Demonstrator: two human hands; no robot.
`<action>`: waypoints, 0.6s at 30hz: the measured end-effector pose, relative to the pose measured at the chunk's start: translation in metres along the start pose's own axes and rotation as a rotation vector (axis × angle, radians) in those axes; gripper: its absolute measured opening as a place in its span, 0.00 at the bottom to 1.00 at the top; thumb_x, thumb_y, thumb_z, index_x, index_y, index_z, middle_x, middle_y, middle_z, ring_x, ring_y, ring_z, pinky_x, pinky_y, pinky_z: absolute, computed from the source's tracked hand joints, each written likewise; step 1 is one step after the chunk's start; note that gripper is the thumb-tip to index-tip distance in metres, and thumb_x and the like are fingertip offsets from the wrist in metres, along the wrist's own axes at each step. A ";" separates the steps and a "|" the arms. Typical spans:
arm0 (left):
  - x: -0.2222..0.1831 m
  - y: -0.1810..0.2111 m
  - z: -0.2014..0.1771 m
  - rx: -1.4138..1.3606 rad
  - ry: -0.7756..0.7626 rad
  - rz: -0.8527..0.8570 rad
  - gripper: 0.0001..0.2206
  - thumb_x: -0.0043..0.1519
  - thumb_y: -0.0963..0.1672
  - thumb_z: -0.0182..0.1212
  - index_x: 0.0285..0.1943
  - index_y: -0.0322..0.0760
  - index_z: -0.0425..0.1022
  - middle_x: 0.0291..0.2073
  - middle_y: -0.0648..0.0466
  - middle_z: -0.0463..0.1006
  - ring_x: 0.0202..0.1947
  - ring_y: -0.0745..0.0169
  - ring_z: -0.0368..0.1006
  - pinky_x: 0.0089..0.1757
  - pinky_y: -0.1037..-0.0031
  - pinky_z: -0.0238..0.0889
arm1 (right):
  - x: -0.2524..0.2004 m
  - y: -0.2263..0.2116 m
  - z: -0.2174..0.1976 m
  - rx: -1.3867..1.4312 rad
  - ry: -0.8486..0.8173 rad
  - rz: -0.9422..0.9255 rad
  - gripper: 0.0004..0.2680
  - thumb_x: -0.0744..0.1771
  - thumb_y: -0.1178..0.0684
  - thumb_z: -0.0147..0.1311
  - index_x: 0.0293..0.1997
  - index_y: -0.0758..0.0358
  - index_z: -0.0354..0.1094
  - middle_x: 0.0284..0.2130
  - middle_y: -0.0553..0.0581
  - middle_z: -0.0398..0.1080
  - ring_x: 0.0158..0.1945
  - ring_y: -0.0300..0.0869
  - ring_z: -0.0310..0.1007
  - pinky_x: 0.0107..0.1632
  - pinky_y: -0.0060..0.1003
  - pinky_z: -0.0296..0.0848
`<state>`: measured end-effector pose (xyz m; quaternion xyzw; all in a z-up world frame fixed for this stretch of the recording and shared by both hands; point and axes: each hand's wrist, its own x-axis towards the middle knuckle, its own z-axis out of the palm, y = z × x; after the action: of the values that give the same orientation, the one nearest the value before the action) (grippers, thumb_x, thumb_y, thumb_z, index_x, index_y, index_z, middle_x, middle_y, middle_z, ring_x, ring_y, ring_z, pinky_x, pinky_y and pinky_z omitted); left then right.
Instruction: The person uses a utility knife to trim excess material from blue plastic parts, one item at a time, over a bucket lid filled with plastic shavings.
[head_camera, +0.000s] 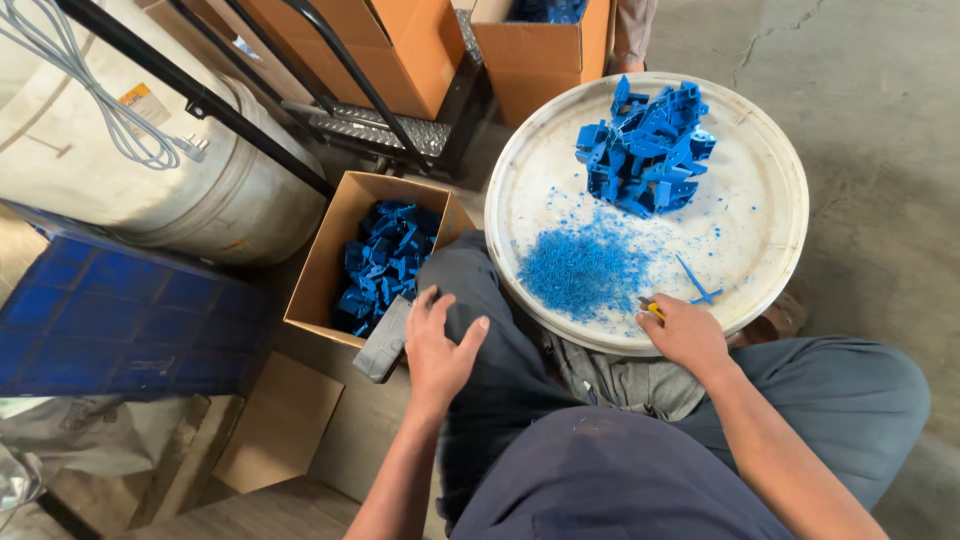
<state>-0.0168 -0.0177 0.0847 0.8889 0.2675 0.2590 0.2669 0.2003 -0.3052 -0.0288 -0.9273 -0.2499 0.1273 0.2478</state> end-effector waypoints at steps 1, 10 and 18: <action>0.003 0.007 -0.006 -0.015 0.008 0.043 0.25 0.53 0.49 0.73 0.55 0.30 0.75 0.63 0.39 0.71 0.66 0.35 0.61 0.62 0.53 0.55 | -0.001 0.000 -0.001 0.009 -0.009 0.008 0.13 0.65 0.40 0.53 0.47 0.55 0.73 0.34 0.64 0.77 0.39 0.61 0.76 0.41 0.55 0.72; 0.057 0.064 0.029 -0.542 -0.274 0.140 0.17 0.60 0.44 0.71 0.56 0.32 0.77 0.50 0.47 0.81 0.50 0.56 0.78 0.51 0.69 0.70 | -0.005 0.005 0.003 0.018 0.033 -0.095 0.11 0.67 0.44 0.54 0.44 0.61 0.71 0.36 0.63 0.76 0.41 0.59 0.75 0.42 0.55 0.71; 0.112 0.081 0.172 -1.218 -0.566 -0.557 0.09 0.59 0.45 0.66 0.44 0.37 0.76 0.37 0.53 0.81 0.33 0.66 0.77 0.35 0.74 0.71 | 0.000 -0.005 -0.014 0.110 0.012 -0.028 0.11 0.65 0.46 0.59 0.45 0.60 0.74 0.36 0.63 0.76 0.41 0.58 0.76 0.42 0.49 0.72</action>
<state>0.1950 -0.0646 0.0450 0.5145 0.2129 0.0446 0.8295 0.2032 -0.3070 -0.0148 -0.9094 -0.2539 0.1318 0.3019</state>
